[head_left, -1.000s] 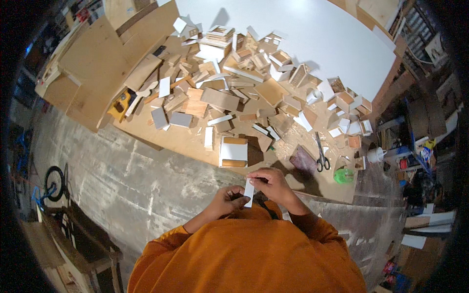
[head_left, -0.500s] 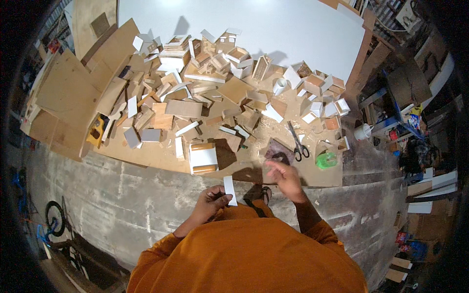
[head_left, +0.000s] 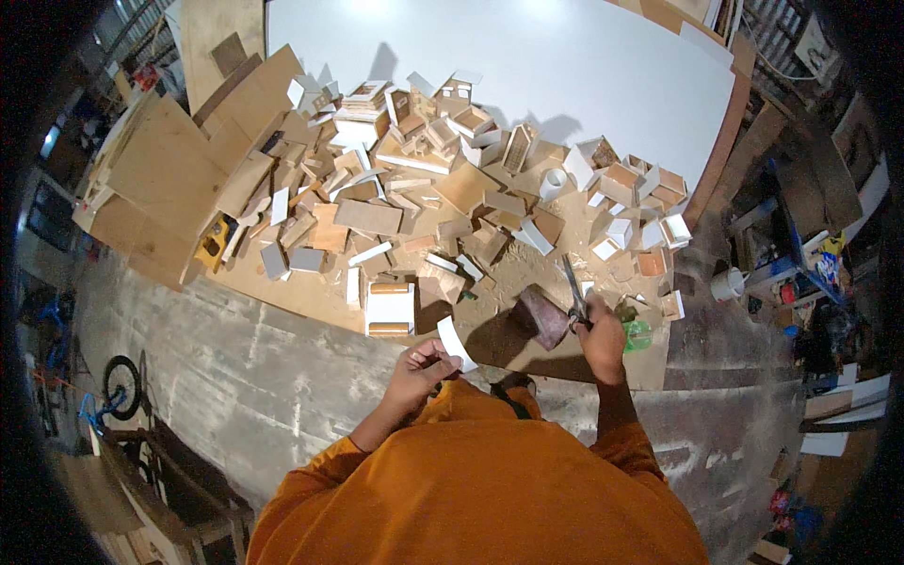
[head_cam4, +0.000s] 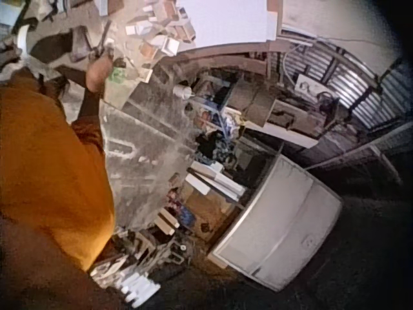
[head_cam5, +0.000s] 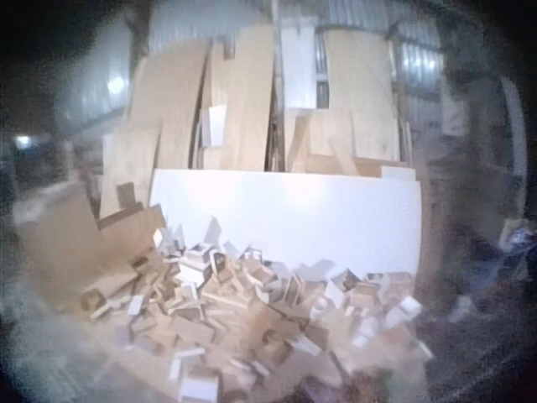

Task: The person constructs a small model house by cutting white strips of material with shears and gluing them to a wooden base.

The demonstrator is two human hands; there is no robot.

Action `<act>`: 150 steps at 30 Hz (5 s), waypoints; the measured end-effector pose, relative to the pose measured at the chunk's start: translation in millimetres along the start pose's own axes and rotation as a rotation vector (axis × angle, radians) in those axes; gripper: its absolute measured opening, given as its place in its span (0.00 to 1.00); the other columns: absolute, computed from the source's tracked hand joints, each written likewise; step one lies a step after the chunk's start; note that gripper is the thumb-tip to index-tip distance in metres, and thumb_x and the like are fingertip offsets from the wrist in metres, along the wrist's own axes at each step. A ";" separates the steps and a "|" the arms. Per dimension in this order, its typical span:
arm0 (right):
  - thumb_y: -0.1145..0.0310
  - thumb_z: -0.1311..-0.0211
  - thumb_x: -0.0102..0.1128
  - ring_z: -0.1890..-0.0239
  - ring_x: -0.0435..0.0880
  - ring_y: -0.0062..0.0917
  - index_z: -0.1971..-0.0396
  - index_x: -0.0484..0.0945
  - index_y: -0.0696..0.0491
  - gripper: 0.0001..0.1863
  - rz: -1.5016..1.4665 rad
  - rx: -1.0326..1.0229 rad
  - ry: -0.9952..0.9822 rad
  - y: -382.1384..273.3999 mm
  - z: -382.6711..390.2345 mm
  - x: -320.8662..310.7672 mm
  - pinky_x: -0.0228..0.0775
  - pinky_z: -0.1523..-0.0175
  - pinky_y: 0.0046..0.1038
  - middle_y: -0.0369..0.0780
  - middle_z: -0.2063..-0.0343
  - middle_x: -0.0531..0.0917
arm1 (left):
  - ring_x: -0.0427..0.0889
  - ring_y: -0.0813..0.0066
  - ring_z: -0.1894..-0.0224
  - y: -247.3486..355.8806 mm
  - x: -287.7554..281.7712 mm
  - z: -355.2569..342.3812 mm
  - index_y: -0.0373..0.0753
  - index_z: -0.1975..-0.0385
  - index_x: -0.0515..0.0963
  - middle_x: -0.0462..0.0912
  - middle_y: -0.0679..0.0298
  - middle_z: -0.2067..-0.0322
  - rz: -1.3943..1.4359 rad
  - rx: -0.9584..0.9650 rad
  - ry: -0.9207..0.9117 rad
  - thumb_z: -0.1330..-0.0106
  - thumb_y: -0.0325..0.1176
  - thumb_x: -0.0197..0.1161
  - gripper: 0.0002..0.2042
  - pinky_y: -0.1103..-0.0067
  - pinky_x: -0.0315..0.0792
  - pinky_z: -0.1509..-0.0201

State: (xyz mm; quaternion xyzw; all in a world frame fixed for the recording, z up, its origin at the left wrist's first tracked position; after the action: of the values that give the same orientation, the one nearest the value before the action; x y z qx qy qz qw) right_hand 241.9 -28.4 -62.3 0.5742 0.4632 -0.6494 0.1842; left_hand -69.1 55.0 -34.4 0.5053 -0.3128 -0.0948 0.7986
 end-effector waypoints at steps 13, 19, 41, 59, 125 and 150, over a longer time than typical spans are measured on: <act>0.71 0.52 0.61 0.69 0.79 0.27 0.55 0.70 0.59 0.22 -0.424 -0.135 -0.216 -3.0 -2.2 -27.2 0.69 0.64 0.26 0.43 0.68 0.80 | 0.79 0.81 0.68 22.0 25.8 -22.1 0.38 0.67 0.74 0.79 0.67 0.70 0.188 -0.009 0.119 0.38 0.26 0.59 0.02 0.83 0.76 0.63; 0.62 0.51 0.68 0.67 0.75 0.21 0.51 0.67 0.56 0.29 -0.712 -0.289 -0.715 -43.7 39.0 -59.8 0.68 0.62 0.23 0.39 0.67 0.77 | 0.79 0.80 0.67 32.0 33.9 -31.2 0.37 0.65 0.73 0.78 0.67 0.69 0.209 0.035 0.061 0.39 0.22 0.58 0.05 0.83 0.77 0.61; 0.51 0.50 0.67 0.68 0.80 0.26 0.49 0.70 0.58 0.33 -0.727 -0.426 -0.635 -67.3 56.5 -35.5 0.71 0.62 0.27 0.41 0.67 0.80 | 0.76 0.83 0.72 49.6 47.7 -38.5 0.32 0.59 0.73 0.78 0.66 0.72 0.003 0.218 -0.053 0.43 0.18 0.58 0.12 0.86 0.71 0.66; 0.58 0.51 0.69 0.71 0.76 0.21 0.53 0.72 0.57 0.28 -0.868 -0.416 -0.574 -75.1 57.7 -30.4 0.69 0.64 0.24 0.39 0.72 0.78 | 0.76 0.84 0.70 55.7 46.4 -36.9 0.32 0.47 0.69 0.78 0.67 0.70 -0.016 0.236 -0.048 0.43 0.17 0.58 0.21 0.87 0.71 0.65; 0.69 0.49 0.67 0.71 0.72 0.13 0.58 0.71 0.59 0.20 -0.887 -0.297 -0.516 -76.6 67.9 -23.4 0.65 0.65 0.17 0.33 0.70 0.76 | 0.76 0.85 0.65 63.9 61.4 -39.4 0.32 0.49 0.71 0.80 0.68 0.64 -0.189 0.124 -0.172 0.41 0.19 0.58 0.19 0.85 0.72 0.62; 0.59 0.51 0.69 0.74 0.75 0.18 0.55 0.72 0.56 0.26 -0.926 -0.195 -0.509 -81.2 68.1 -20.6 0.68 0.66 0.22 0.35 0.76 0.77 | 0.75 0.86 0.68 65.6 66.7 -40.1 0.31 0.47 0.69 0.76 0.70 0.69 -0.179 0.128 -0.183 0.40 0.18 0.57 0.19 0.87 0.71 0.64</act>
State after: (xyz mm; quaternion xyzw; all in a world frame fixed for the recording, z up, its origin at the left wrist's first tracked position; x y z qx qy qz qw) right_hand 145.7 -49.1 -17.8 0.1145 0.6671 -0.7352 0.0372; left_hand -3.5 84.7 37.6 0.5702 -0.3436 -0.1913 0.7213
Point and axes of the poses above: each hand's wrist, its own z-axis away from the middle knuckle, its own x-axis out of the palm, y = z × x, the point moved 1 cm from there along -z, towards the middle knuckle
